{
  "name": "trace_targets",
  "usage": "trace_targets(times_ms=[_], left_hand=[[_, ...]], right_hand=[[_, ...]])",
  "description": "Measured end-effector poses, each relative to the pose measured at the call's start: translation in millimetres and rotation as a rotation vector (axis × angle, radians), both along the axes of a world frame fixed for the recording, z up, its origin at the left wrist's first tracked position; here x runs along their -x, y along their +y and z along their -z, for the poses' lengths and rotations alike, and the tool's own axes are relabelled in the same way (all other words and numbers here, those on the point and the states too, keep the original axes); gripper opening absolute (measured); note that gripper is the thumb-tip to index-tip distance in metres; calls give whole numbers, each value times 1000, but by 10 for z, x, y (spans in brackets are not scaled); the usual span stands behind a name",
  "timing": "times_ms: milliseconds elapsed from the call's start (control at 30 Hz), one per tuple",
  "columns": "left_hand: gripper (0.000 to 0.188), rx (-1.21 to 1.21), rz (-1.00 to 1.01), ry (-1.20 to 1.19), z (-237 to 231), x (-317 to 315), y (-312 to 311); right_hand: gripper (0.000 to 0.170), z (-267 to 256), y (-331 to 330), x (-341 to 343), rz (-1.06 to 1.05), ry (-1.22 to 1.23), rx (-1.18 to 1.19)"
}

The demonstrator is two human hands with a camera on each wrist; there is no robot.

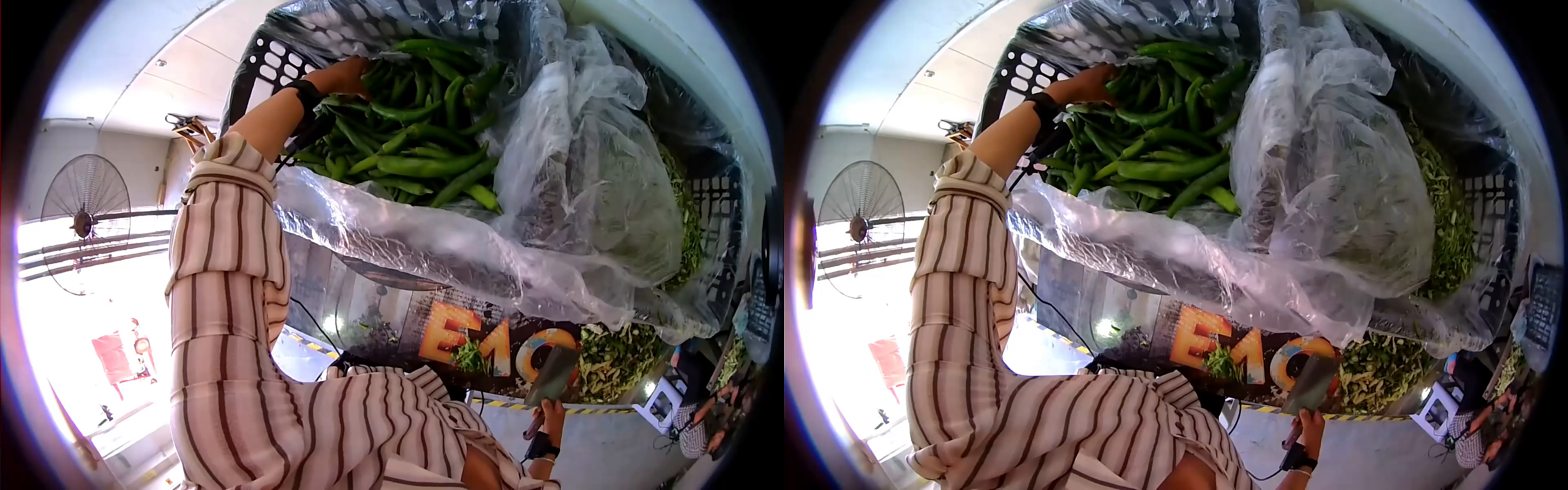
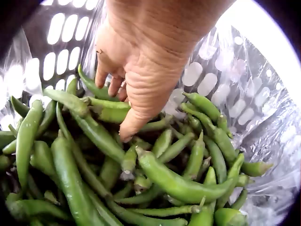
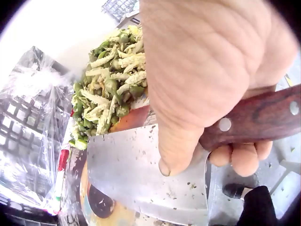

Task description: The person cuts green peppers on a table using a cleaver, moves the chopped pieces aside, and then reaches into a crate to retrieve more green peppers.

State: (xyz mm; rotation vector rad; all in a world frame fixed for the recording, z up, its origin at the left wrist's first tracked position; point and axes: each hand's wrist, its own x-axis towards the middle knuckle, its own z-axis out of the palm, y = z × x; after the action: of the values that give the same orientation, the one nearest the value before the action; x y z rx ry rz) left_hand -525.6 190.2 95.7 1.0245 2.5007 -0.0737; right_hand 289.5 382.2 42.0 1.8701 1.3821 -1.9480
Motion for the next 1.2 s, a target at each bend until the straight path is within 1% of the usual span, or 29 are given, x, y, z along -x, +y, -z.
trace_targets(times_ms=[67,100,133,167,200,267,300,367,433,500,533,567,633,667,733,767,833,967,1033,1067,1133,1200], left_hand=[[85,-15,-60,-88,-74,-140,57],[85,-14,-57,-91,-121,-201,70],[81,-52,-53,-114,-161,-266,85],[77,-90,-50,-137,-165,-303,96],[77,-87,-50,-143,-99,-263,64],[52,-190,64,36,-63,-199,-21],[52,-186,62,35,-77,-150,-79],[38,-237,-242,-182,-403,-227,-114],[38,-218,-225,-195,-445,-223,-239],[39,-196,-86,-240,-525,-389,-329],[47,-236,-5,-254,-432,-384,-407],[47,-235,-7,-251,-351,-398,-444],[63,-257,245,-306,-253,-462,-460],[63,-258,247,-309,-246,-503,-446],[78,-2,311,-165,-224,-624,-420],[78,-1,311,-167,-245,-665,-398],[84,70,310,-143,-279,-725,-361],[83,107,331,-67,-212,-787,-395],[78,83,368,49,-201,-808,-402],[78,83,368,48,-144,-796,-434],[73,102,208,-82,-37,-782,-479],[71,83,214,-112,-52,-778,-485]], right_hand=[[11,-14,-14,10,-2,18,-7],[11,-51,-19,53,5,23,-6],[10,-94,-31,98,12,28,-4],[10,-135,-39,148,16,22,-3],[10,-176,-40,198,25,-1,5],[10,-174,-36,188,32,-25,17],[10,-130,-25,142,31,-13,22],[10,-103,-24,125,27,5,31],[10,-124,-20,160,41,-38,21],[11,-134,-20,168,45,-21,26],[12,-136,-19,162,54,-11,26],[12,-125,-19,150,51,-9,27],[13,-96,-24,109,69,-40,23],[13,-69,-11,84,71,-43,22],[11,-48,16,37,23,27,54],[11,-56,7,43,23,25,56],[10,-78,-3,96,59,-43,51],[10,-86,-28,106,86,-51,26],[9,-68,-15,86,56,-11,29],[9,-78,-15,90,56,-12,29],[10,-101,-7,115,70,-14,45],[10,-69,0,84,63,-24,39]])
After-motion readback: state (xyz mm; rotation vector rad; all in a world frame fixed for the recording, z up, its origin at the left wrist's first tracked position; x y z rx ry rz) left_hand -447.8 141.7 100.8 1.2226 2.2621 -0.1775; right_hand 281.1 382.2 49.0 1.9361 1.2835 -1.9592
